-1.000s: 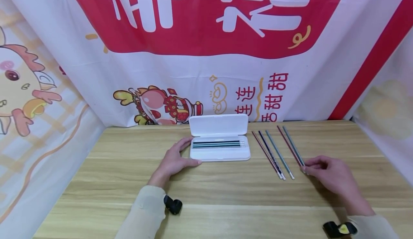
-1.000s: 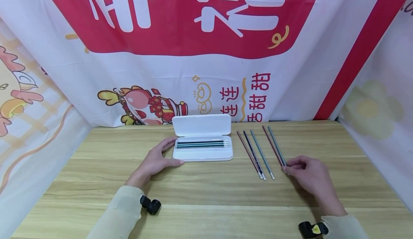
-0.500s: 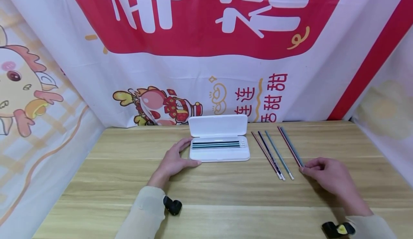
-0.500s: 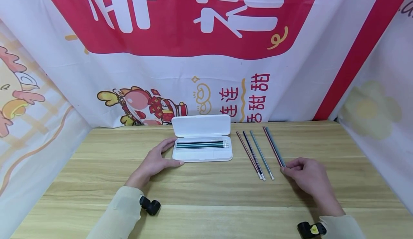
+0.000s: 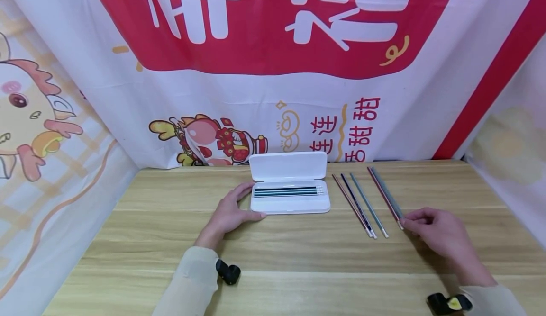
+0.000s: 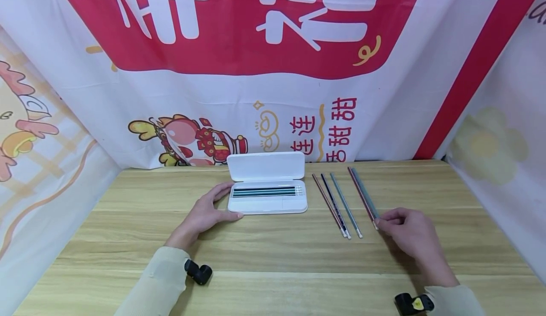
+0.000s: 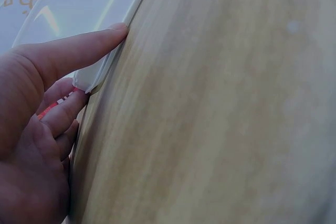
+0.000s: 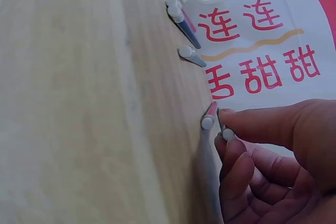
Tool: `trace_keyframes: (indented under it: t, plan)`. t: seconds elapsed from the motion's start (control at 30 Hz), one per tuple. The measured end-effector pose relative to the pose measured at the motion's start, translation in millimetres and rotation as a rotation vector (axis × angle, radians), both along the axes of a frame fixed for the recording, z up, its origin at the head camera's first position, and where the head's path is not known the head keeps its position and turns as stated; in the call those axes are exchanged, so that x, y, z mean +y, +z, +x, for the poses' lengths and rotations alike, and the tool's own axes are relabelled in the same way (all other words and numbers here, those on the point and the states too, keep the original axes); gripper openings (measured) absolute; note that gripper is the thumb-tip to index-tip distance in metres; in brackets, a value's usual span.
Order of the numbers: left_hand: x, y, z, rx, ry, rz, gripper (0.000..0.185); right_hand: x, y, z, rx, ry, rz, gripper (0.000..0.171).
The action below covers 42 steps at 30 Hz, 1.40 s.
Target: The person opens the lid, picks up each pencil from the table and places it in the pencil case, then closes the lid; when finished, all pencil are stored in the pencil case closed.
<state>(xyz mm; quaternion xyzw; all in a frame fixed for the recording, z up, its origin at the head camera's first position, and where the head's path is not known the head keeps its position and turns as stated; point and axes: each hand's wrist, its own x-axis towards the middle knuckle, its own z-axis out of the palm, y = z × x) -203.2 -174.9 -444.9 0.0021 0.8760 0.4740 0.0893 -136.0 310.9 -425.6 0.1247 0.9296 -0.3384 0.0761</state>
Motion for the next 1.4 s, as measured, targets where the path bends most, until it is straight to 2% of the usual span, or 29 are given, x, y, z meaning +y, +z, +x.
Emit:
trace_keyframes:
  t: [0.1, 0.37, 0.6, 0.73, 0.93, 1.2, 1.4]
  plan:
    - [0, 0.7, 0.4, 0.001, 0.001, -0.005, 0.088, 1, 3.9, 1.5, 0.0, -0.021, -0.036, 0.045]
    - [2, 2.8, 2.0, -0.001, 0.008, -0.011, 0.087, 3, 19.4, 7.7, 0.112, -0.038, -0.048, 0.048]
    - [0, 3.3, 3.3, -0.011, 0.01, -0.013, 0.087, -4, 27.6, 9.0, 0.142, -0.087, -0.107, 0.046]
    - [0, 3.3, 2.5, -0.008, 0.01, -0.017, 0.088, -6, 28.3, 8.2, 0.179, -0.049, -0.091, 0.042]
    - [1, 1.7, 1.2, -0.006, 0.0, -0.012, 0.088, -17, 29.9, 2.8, 0.234, 0.057, -0.038, 0.039]
    - [0, 1.4, 1.3, -0.002, 0.005, -0.023, 0.089, -47, 39.7, -9.5, 0.239, 0.197, -0.073, 0.027]
    - [-1, 1.3, 0.3, -0.006, -0.005, -0.026, 0.088, -71, 39.9, -25.5, 0.241, 0.3, -0.061, 0.014]
